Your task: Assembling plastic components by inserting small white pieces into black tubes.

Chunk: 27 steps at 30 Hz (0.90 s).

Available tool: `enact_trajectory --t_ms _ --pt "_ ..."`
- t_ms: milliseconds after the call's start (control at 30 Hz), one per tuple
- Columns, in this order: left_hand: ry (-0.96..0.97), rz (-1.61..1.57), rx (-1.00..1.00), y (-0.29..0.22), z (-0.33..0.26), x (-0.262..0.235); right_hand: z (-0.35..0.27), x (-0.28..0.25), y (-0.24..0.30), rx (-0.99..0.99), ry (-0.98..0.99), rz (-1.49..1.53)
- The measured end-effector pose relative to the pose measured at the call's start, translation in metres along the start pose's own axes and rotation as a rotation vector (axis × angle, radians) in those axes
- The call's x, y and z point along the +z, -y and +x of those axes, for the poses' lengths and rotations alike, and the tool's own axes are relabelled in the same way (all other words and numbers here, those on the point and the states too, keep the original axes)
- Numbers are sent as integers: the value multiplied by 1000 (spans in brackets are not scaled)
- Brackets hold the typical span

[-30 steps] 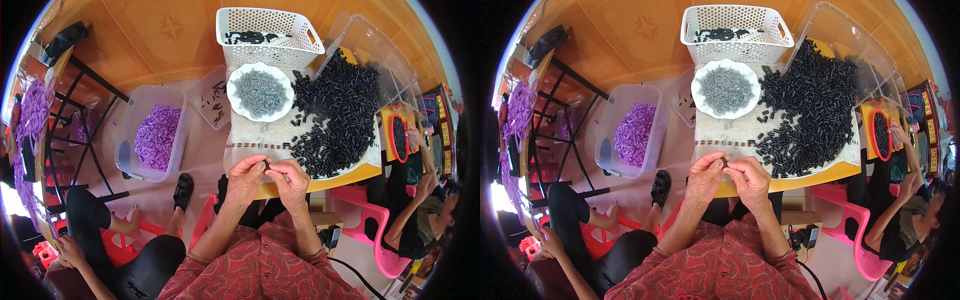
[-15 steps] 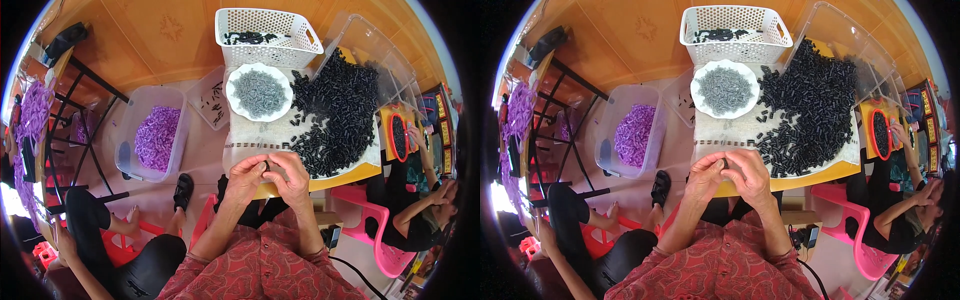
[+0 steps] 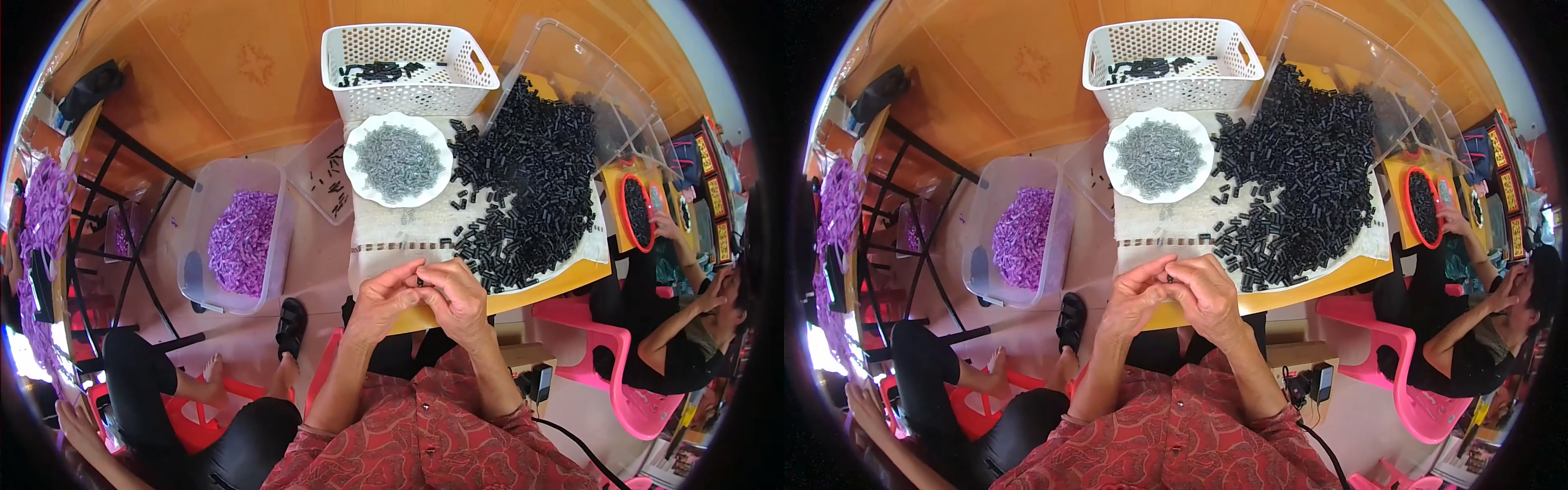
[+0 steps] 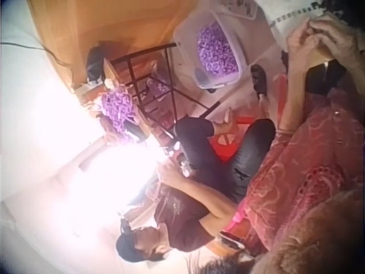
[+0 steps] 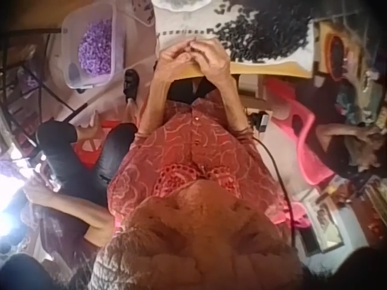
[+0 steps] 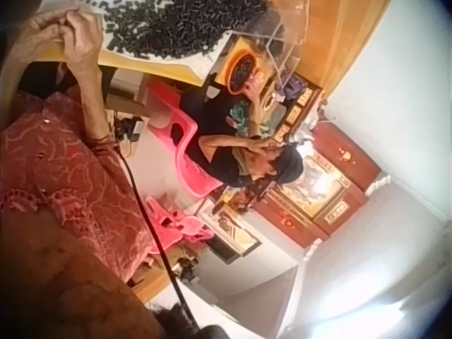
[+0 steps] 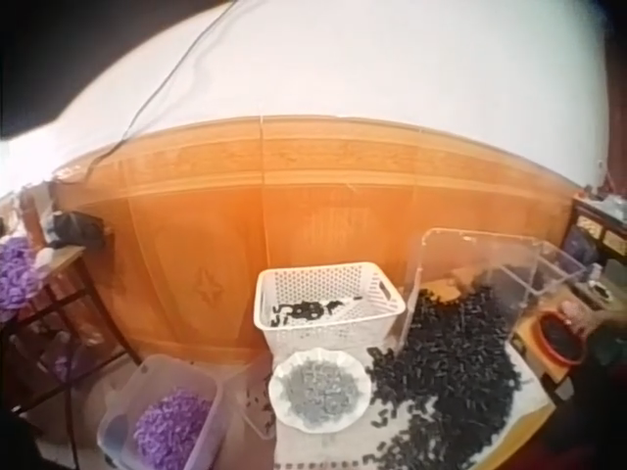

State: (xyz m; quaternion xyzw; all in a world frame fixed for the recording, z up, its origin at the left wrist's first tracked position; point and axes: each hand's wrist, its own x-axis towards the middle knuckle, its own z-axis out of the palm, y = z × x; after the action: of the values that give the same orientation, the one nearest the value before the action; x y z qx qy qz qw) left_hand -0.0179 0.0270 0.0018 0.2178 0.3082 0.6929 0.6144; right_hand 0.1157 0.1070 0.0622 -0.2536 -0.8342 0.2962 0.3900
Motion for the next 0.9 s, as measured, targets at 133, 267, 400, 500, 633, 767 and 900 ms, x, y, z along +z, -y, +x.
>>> enact_trajectory --t_ms 133,267,400,500,633,767,900 --pt "-12 56 28 3 0 1 -1 -1 0 -4 -38 49" --pt "-74 85 39 8 0 2 -5 -1 -3 12 -49 70" --pt "-87 132 31 10 0 3 -6 -4 0 68 -63 81" --pt "-66 96 59 5 1 8 -2 -7 1 44 -55 64" --pt "-176 36 17 2 3 15 -2 -4 3 88 24 116" --pt "-367 82 16 -9 6 14 0 -8 3 83 41 108" --pt "-543 140 -26 -39 35 25 -8 -10 -14 140 -30 42"
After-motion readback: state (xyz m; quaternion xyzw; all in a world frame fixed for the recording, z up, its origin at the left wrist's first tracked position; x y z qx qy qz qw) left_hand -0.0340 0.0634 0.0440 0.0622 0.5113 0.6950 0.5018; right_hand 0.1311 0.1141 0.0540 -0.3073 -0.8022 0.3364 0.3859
